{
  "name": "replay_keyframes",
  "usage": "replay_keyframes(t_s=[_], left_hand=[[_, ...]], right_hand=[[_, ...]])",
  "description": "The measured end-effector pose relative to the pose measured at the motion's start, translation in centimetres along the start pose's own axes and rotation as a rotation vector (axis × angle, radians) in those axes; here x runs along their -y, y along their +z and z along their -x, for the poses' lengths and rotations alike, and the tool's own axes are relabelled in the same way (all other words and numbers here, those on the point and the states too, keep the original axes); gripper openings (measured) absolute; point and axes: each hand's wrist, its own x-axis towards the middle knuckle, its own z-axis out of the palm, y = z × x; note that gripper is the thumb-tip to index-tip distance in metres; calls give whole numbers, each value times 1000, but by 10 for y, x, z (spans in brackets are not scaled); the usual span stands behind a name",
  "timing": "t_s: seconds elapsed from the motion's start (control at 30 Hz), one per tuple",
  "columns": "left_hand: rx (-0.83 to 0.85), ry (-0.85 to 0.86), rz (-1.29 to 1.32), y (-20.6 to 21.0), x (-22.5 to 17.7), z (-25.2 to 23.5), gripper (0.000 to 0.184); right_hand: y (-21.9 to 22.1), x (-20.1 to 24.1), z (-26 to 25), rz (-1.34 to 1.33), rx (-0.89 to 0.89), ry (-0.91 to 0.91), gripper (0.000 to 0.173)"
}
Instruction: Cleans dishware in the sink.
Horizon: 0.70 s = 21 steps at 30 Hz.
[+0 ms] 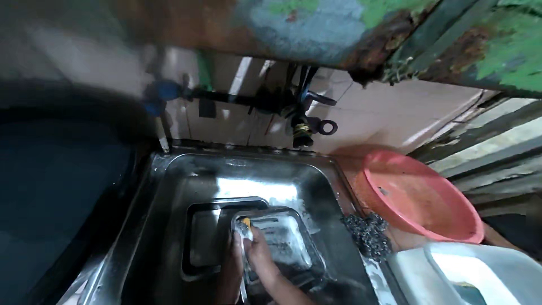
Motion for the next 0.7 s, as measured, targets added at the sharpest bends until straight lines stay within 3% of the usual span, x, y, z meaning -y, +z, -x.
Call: replay_keyframes(t_s=[0.1,0.23,0.3,0.43,0.53,0.6,0.7], left_hand=[[-27,-73,82,2,-7,1,55],[-19,-36,44,4,-4,-4,62],[-5,-50,26,4,-6,-3,63],[4,-78,16,1,-11,-4,63],[17,-101,51,2,-12,-4,61],[10,-104,62,2,-11,-4,61],[-28,-127,48,2,-10,-4,56]], right_hand=[[-14,-13,39,136,177,3,44],[-44,-45,48,578,517,-202,36],[-62,-64,42,642,465,-137,37],[-115,-107,15,929,364,264,56],[-115,-104,7,928,228,312,54],[-75,-74,22,783,142,234,59],[-11,-42,48,593,116,-115,55]])
